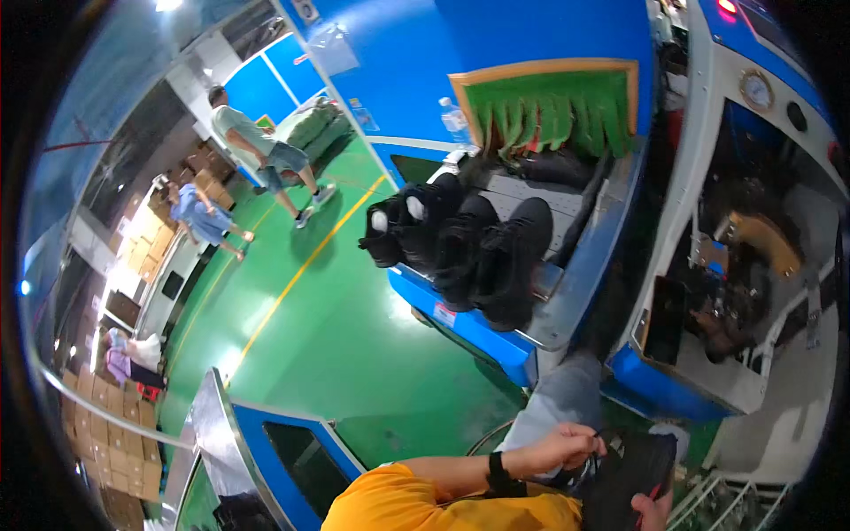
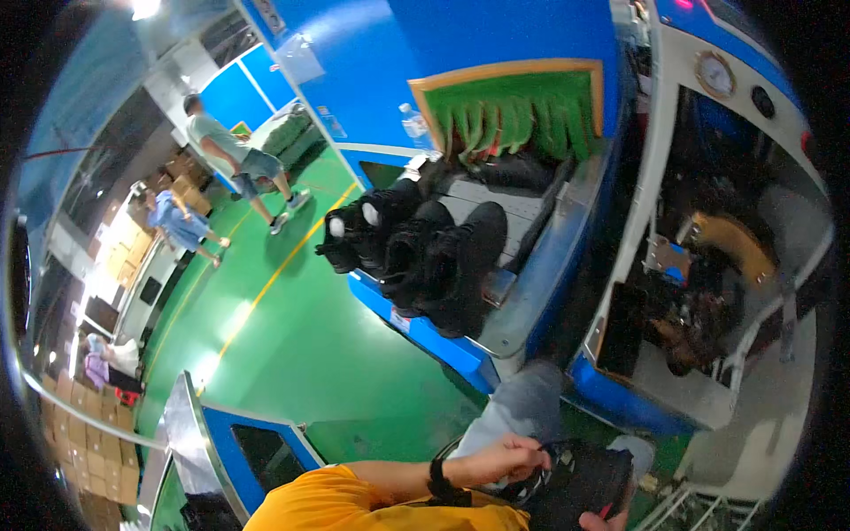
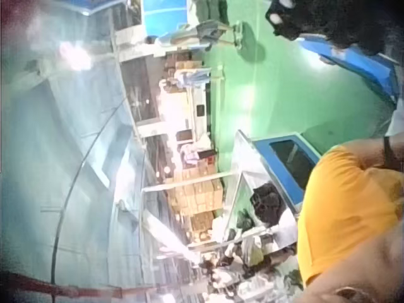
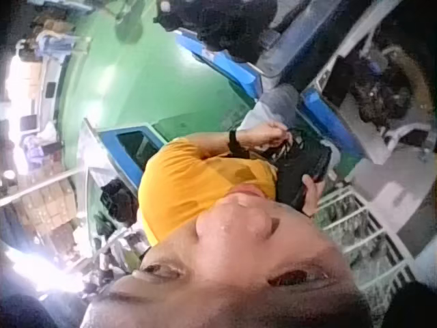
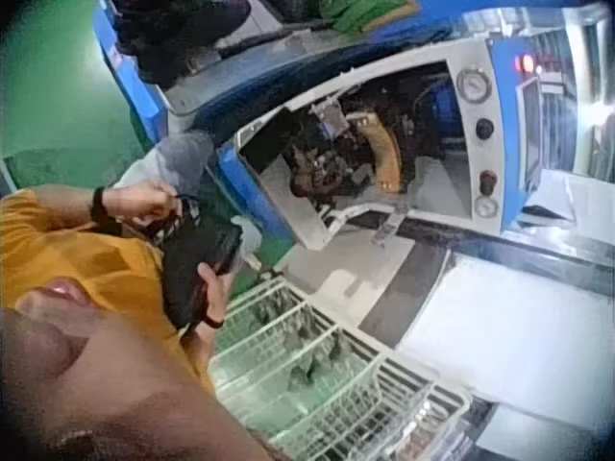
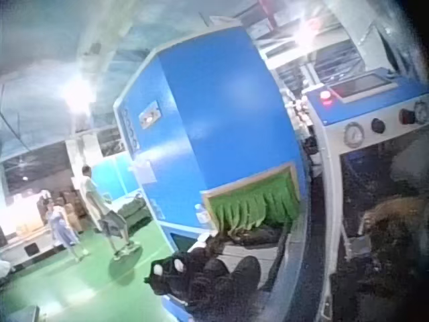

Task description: The recorder uses a lasting machine to pull the shoe upper over a last and secure it into shape.

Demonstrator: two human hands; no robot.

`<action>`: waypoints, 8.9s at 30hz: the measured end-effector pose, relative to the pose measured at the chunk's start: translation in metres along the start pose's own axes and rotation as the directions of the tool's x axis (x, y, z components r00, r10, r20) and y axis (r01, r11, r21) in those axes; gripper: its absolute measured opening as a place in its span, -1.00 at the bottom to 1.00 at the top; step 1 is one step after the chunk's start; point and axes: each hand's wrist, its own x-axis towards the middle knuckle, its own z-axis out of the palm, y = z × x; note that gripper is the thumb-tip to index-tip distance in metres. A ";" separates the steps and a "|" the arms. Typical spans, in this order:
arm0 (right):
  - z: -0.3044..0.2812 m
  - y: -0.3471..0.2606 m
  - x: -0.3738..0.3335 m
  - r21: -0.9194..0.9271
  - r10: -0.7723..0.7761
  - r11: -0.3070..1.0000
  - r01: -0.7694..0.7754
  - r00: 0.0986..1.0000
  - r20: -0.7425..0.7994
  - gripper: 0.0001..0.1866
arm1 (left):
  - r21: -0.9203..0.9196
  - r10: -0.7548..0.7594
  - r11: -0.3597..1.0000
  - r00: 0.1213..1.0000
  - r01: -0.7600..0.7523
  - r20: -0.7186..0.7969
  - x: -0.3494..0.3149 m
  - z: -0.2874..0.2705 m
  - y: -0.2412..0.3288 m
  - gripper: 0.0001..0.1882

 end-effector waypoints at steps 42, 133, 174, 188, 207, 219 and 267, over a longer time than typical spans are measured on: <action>-0.001 -0.349 0.192 -0.948 -0.391 0.270 -0.169 0.881 -0.268 0.01 | -0.202 -0.001 0.979 0.995 0.021 0.099 0.092 0.007 0.058 -0.70; -0.240 0.049 -0.214 -0.357 -0.567 0.581 -0.732 -0.049 -0.822 -0.54 | 0.582 0.302 0.790 0.949 -0.195 -0.093 -0.078 -0.056 0.207 -0.46; -0.059 -0.067 0.241 -0.964 -0.779 0.088 0.250 0.621 0.090 -0.72 | 0.650 0.805 0.163 0.281 0.742 -0.523 -0.398 0.092 0.117 -0.60; -0.024 -0.091 0.201 -0.933 -0.875 0.035 0.359 0.463 0.145 -0.80 | -0.285 0.739 0.624 -0.668 0.728 -0.089 -0.777 0.169 0.018 -0.52; -0.023 -0.090 0.205 -0.905 -0.902 0.102 0.413 0.421 0.090 -0.68 | 0.944 0.799 0.177 0.519 0.280 -0.304 -0.033 -0.176 0.401 -0.58; -0.027 -0.085 0.194 -0.953 -0.855 0.112 0.280 0.515 0.051 -0.71 | 0.557 0.612 0.357 0.262 0.750 -0.746 0.353 -0.240 0.375 0.33; 0.061 -0.029 0.026 0.075 -0.123 0.991 0.113 0.982 0.144 -0.21 | 0.545 0.218 0.833 0.963 -0.100 -0.156 -0.027 -0.003 0.070 -0.70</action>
